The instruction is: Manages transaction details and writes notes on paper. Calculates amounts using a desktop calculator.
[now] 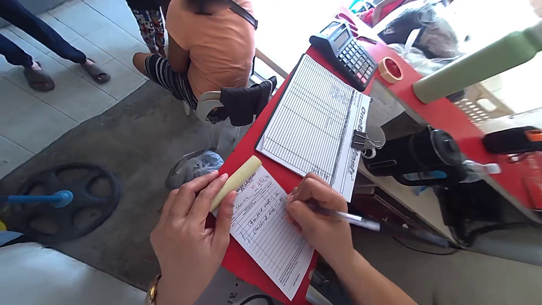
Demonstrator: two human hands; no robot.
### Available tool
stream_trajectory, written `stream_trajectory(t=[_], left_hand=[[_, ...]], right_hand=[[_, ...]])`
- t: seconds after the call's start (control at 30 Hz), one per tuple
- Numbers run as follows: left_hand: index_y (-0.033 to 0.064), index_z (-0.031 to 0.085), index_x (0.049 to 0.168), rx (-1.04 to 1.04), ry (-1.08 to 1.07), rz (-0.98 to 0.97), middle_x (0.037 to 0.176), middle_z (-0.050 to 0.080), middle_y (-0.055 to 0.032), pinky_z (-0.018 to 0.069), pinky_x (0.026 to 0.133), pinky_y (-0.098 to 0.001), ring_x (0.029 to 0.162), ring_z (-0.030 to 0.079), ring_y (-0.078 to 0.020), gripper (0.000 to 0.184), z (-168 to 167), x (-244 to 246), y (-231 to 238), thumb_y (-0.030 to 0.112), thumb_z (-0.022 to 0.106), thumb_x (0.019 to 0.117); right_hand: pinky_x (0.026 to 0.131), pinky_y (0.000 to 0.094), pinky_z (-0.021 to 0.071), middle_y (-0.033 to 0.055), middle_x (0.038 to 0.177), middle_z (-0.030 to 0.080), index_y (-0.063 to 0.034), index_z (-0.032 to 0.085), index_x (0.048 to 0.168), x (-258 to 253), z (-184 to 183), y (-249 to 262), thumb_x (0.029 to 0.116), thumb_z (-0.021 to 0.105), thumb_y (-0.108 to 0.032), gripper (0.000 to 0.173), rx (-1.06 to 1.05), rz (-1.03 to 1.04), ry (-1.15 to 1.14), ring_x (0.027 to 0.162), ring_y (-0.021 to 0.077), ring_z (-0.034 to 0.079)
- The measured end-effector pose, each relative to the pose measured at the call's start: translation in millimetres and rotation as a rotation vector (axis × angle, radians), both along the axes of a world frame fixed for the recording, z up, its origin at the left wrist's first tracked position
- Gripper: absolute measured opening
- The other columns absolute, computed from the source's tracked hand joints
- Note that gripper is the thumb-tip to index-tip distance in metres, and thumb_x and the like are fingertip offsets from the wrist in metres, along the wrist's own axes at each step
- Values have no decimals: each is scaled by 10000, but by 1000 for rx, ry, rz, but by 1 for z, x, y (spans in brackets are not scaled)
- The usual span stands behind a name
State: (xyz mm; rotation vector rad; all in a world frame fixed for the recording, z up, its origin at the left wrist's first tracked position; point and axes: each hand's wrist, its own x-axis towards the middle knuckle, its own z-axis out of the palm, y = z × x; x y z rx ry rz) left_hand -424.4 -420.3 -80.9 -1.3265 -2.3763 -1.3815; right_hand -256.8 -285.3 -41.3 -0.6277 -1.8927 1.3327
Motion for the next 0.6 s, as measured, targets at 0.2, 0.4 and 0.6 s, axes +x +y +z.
stream_trajectory(t=[0.2, 0.4, 0.6], left_hand=[[162, 759, 1210, -10, 0, -1, 1253, 701, -65, 508, 824, -369, 1078, 650, -198, 352, 0, 2, -3, 404, 580, 1027], [162, 748, 1233, 5, 4, -7, 1266, 694, -59, 511, 823, -373, 1081, 647, -195, 359, 1, 1, 0, 403, 575, 1032], [166, 754, 1223, -4, 11, -2, 1272, 693, -50, 502, 811, -368, 1056, 644, -191, 356, 2, 1, 0, 404, 569, 1033]], right_hand=[[654, 188, 556, -8, 843, 583, -85, 657, 848, 16, 29, -7, 892, 639, -17, 83, 10, 219, 154, 724, 33, 599], [649, 172, 471, 64, 753, 522, -5, 584, 767, -4, 0, -36, 822, 639, 30, 85, 179, 393, 14, 733, 82, 550], [631, 142, 450, 61, 767, 528, -3, 596, 773, -4, -3, -36, 819, 632, 33, 68, 189, 382, 1, 739, 61, 547]])
